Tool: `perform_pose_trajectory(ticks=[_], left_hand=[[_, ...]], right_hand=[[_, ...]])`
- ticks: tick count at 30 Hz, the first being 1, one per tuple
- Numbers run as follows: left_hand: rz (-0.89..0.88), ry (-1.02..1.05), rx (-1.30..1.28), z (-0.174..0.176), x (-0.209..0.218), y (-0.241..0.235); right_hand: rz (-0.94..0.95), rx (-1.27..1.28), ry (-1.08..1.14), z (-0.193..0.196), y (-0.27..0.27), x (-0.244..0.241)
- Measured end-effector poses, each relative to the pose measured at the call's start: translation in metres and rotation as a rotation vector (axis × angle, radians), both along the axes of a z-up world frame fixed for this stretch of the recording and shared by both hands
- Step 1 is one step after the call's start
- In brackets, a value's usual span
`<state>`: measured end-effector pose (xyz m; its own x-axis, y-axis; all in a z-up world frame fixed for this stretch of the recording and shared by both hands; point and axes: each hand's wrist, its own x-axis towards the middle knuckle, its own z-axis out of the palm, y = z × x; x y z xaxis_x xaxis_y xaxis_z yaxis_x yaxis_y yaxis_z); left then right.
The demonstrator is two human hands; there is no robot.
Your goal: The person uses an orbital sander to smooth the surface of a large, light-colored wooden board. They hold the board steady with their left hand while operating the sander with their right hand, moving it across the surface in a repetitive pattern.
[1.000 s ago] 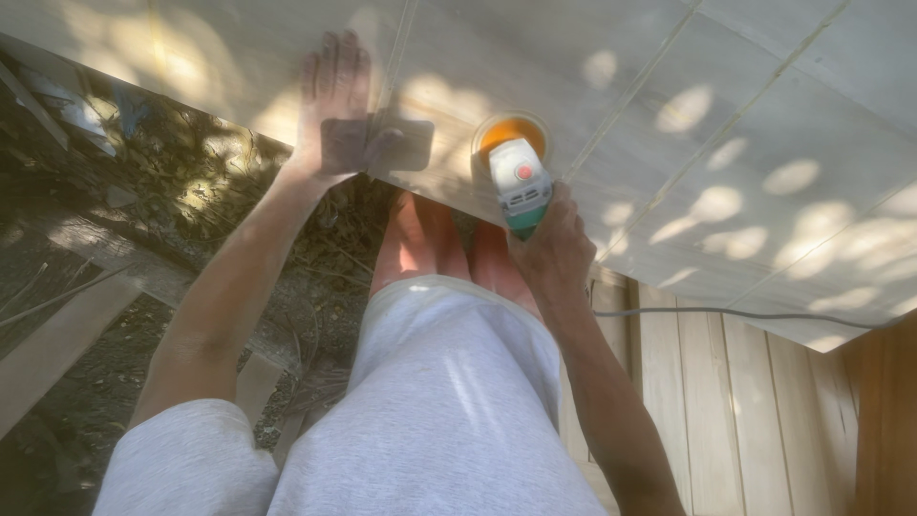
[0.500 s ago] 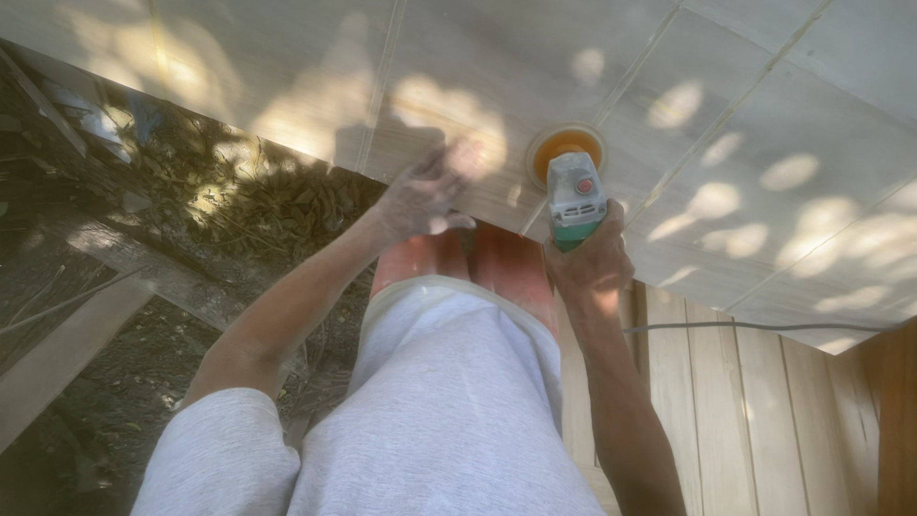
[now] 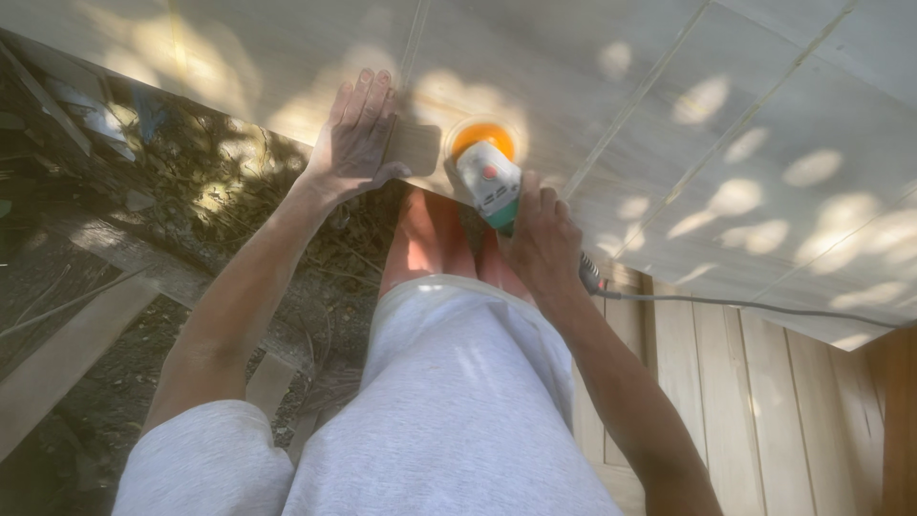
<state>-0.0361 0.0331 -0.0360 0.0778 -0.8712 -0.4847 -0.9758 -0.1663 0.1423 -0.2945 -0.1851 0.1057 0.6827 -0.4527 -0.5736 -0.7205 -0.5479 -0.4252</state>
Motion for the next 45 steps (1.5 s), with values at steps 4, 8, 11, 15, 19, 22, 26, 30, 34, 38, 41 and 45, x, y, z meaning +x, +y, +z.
perform_pose_trajectory(ticks=[4, 8, 11, 15, 19, 22, 26, 30, 34, 38, 41, 45], left_hand=[[0.177, 0.085, -0.324, -0.004, 0.015, 0.003], [0.258, 0.166, -0.351, 0.023, 0.039, 0.025], [0.309, 0.186, -0.199, 0.035, 0.053, 0.020], [0.319, 0.178, -0.153, 0.035, 0.064, 0.019], [0.275, 0.137, -0.292, 0.022, 0.066, 0.028], [0.256, 0.120, -0.382, 0.009, 0.063, 0.026], [0.273, 0.109, -0.395, 0.010, 0.066, 0.030], [0.278, 0.149, -0.348, 0.016, 0.061, 0.033], [0.283, 0.136, -0.443, 0.016, 0.066, 0.030], [0.250, 0.119, -0.504, 0.011, 0.064, 0.029], [0.295, 0.156, -0.459, 0.015, 0.061, 0.032], [0.309, 0.125, -0.285, 0.016, 0.063, 0.030]], right_hand=[[0.038, 0.032, -0.038, -0.005, 0.019, 0.035], [0.044, 0.044, -0.078, -0.008, 0.031, 0.056], [0.061, 0.085, 0.009, -0.010, 0.031, 0.060], [0.036, 0.030, -0.069, -0.010, 0.042, 0.042], [-0.026, -0.060, -0.165, -0.006, 0.047, 0.016], [-0.056, -0.106, -0.170, -0.004, 0.050, 0.009], [-0.009, -0.028, 0.018, -0.005, 0.058, 0.033], [-0.037, 0.050, -0.105, -0.002, 0.062, 0.051], [-0.226, 0.055, -0.044, -0.004, 0.046, 0.057], [-0.323, -0.071, 0.054, -0.002, 0.034, 0.051], [-0.321, 0.054, 0.062, -0.001, 0.045, 0.057], [-0.183, 0.078, -0.061, -0.004, 0.061, 0.067]])
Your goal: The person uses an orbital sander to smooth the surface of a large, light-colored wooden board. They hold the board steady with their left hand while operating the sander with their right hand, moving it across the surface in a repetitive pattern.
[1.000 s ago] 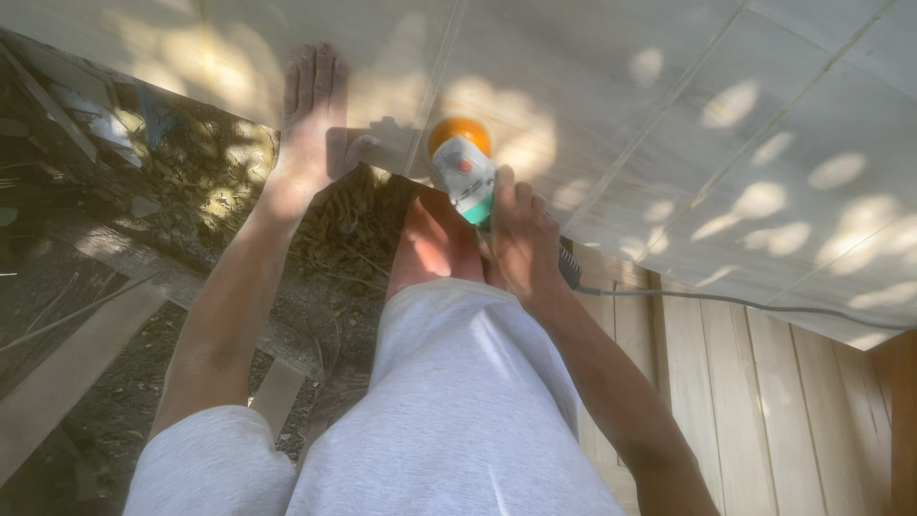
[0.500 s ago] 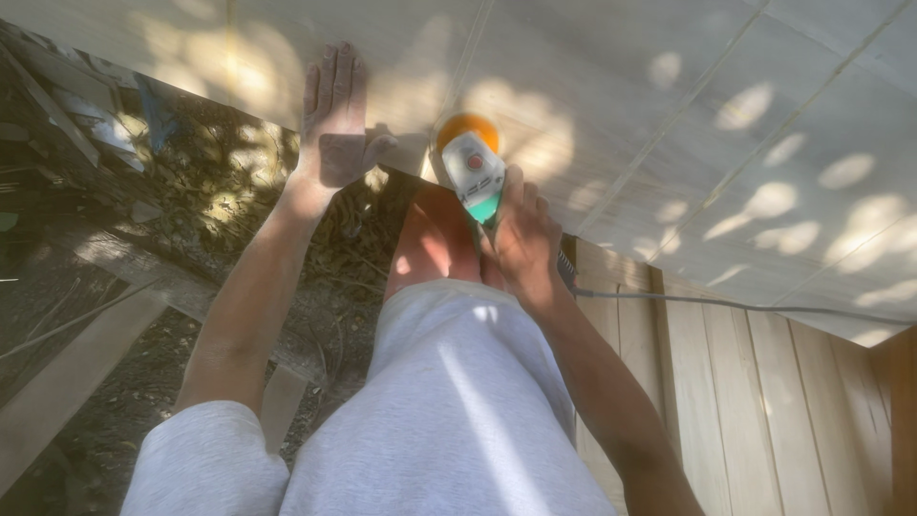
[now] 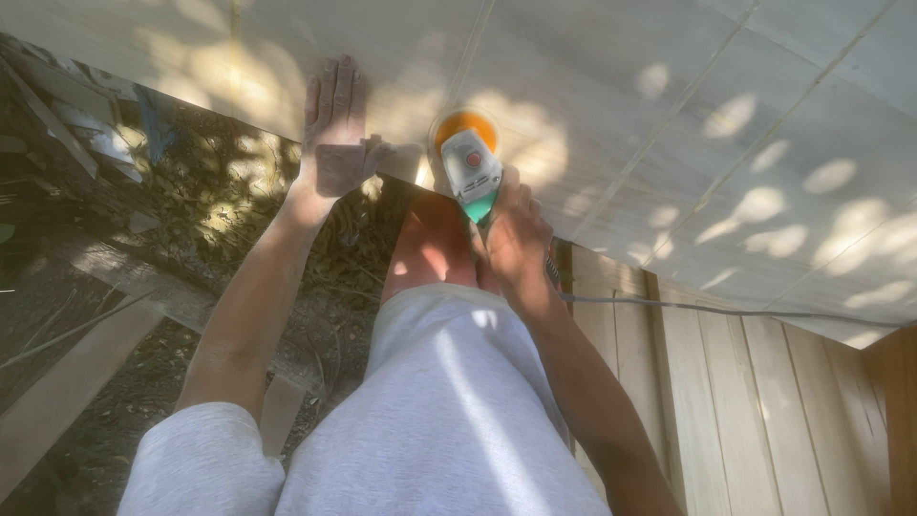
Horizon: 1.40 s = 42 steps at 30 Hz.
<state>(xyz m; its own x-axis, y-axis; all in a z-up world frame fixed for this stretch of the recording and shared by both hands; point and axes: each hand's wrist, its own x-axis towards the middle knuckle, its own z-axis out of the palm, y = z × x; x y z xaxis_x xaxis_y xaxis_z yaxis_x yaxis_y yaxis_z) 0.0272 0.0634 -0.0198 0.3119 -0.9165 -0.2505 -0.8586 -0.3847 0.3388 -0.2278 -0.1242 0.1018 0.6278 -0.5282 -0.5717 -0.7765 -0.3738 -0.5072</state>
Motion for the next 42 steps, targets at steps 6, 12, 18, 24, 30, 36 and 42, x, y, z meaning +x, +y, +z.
perform_pose_trajectory(ticks=[6, 12, 18, 24, 30, 36, 42], left_hand=[[-0.040, -0.070, -0.016, 0.000, -0.002, 0.002], [0.004, -0.040, 0.168, 0.006, -0.002, -0.009], [0.065, -0.008, 0.209, 0.005, -0.004, -0.014], [0.095, -0.061, 0.117, 0.001, -0.036, -0.033], [-0.403, 0.065, 0.408, 0.016, -0.130, -0.084], [-0.391, 0.145, 0.008, 0.005, -0.114, -0.120], [-0.346, 0.126, 0.096, 0.012, -0.032, -0.131]], right_hand=[[-0.123, -0.181, -0.063, -0.003, -0.008, -0.015], [-0.048, -0.082, -0.057, -0.008, -0.001, -0.007], [-0.159, -0.165, 0.040, -0.009, -0.023, -0.031], [-0.317, -0.125, 0.207, 0.004, -0.050, -0.073], [-0.347, -0.221, 0.152, 0.005, -0.044, -0.095], [-0.376, -0.142, 0.204, 0.008, -0.040, -0.099], [-0.319, -0.024, 0.226, 0.006, -0.031, -0.072]])
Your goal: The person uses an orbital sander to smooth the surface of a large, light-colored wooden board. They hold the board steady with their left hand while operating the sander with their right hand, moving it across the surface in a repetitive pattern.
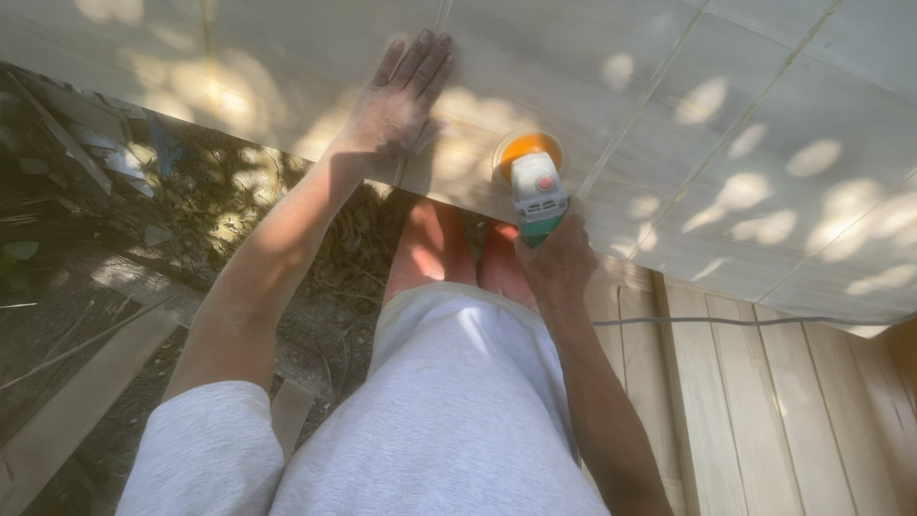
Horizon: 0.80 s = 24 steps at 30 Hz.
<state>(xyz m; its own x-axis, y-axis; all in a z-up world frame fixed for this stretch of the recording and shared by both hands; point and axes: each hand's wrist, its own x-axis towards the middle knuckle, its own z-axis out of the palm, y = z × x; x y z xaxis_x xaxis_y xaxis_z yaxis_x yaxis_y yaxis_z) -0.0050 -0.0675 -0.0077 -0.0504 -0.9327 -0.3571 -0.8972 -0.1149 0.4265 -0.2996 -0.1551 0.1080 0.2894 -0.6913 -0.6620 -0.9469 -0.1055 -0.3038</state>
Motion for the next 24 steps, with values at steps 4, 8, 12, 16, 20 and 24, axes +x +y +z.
perform_pose_trajectory(ticks=[4, 8, 12, 16, 20, 24], left_hand=[[-0.017, -0.116, -0.009, 0.011, 0.012, -0.013], [0.202, -0.019, 0.073, 0.011, 0.021, -0.017], [0.402, -0.073, 0.041, 0.001, 0.038, -0.017], [0.450, -0.160, 0.073, -0.009, 0.054, -0.004], [0.448, -0.189, 0.002, -0.014, 0.064, 0.009], [0.451, -0.214, -0.012, -0.015, 0.064, 0.010]], right_hand=[[0.167, -0.071, -0.100, -0.006, -0.001, 0.017], [0.366, 0.025, -0.028, -0.018, -0.002, 0.040], [0.398, 0.014, -0.217, -0.026, 0.016, 0.065], [0.466, 0.069, -0.207, -0.026, 0.027, 0.065], [0.445, -0.022, -0.276, -0.013, 0.017, 0.038], [0.378, -0.070, -0.144, -0.012, -0.006, 0.032]])
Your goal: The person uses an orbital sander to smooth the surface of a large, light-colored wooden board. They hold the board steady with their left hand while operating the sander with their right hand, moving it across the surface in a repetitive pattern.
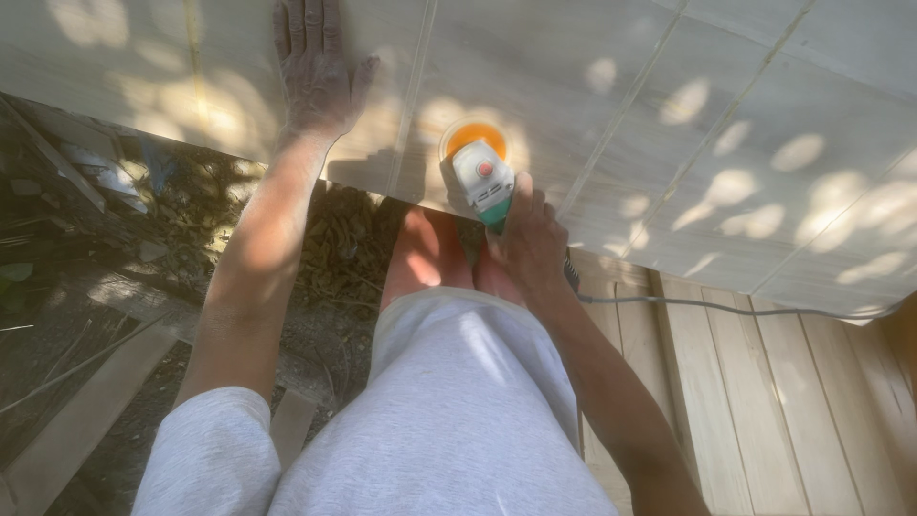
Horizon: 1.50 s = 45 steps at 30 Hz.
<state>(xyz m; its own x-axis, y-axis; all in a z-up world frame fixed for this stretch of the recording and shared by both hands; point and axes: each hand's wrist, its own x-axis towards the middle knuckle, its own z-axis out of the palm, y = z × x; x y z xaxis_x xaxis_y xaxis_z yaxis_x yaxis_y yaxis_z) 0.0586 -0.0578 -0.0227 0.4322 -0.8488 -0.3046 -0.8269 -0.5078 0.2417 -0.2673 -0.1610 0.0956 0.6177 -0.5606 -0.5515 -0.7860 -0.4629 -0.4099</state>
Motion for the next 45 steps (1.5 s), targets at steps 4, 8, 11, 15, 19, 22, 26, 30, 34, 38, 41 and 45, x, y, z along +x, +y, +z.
perform_pose_trajectory(ticks=[4, 8, 11, 15, 19, 22, 26, 30, 34, 38, 41, 45], left_hand=[[0.060, 0.069, 0.120, 0.008, -0.001, -0.003], [0.047, 0.053, 0.117, 0.014, -0.001, -0.012], [0.051, 0.046, 0.125, 0.017, -0.005, -0.006], [0.081, 0.056, 0.127, 0.012, -0.003, -0.012], [0.068, 0.043, 0.100, 0.010, -0.002, -0.010], [0.064, 0.048, 0.113, 0.012, -0.001, -0.006], [0.030, 0.033, 0.083, 0.011, 0.000, -0.010], [0.035, 0.042, 0.093, 0.011, 0.000, 0.000], [0.014, 0.040, 0.038, 0.008, 0.000, -0.008], [0.056, 0.078, 0.105, 0.013, 0.003, -0.004], [0.058, 0.067, 0.139, 0.011, 0.001, -0.003], [0.030, 0.027, 0.067, 0.008, 0.004, -0.005]], right_hand=[[-0.016, 0.074, 0.057, -0.008, -0.002, 0.025], [0.075, 0.044, -0.136, -0.011, 0.010, 0.039], [0.111, 0.145, -0.014, -0.009, 0.025, 0.031], [0.086, 0.021, -0.117, 0.001, 0.026, 0.011], [0.030, -0.025, -0.164, 0.005, 0.013, 0.011], [0.048, 0.043, -0.013, -0.007, 0.001, 0.032], [0.117, 0.087, -0.066, -0.015, 0.005, 0.044], [0.265, 0.021, -0.071, -0.007, 0.029, 0.025], [0.331, -0.064, -0.114, 0.002, 0.022, 0.006], [0.188, 0.025, 0.018, 0.000, -0.010, 0.015], [0.123, -0.154, -0.102, -0.002, -0.022, 0.028], [0.194, -0.021, -0.115, -0.005, -0.005, 0.053]])
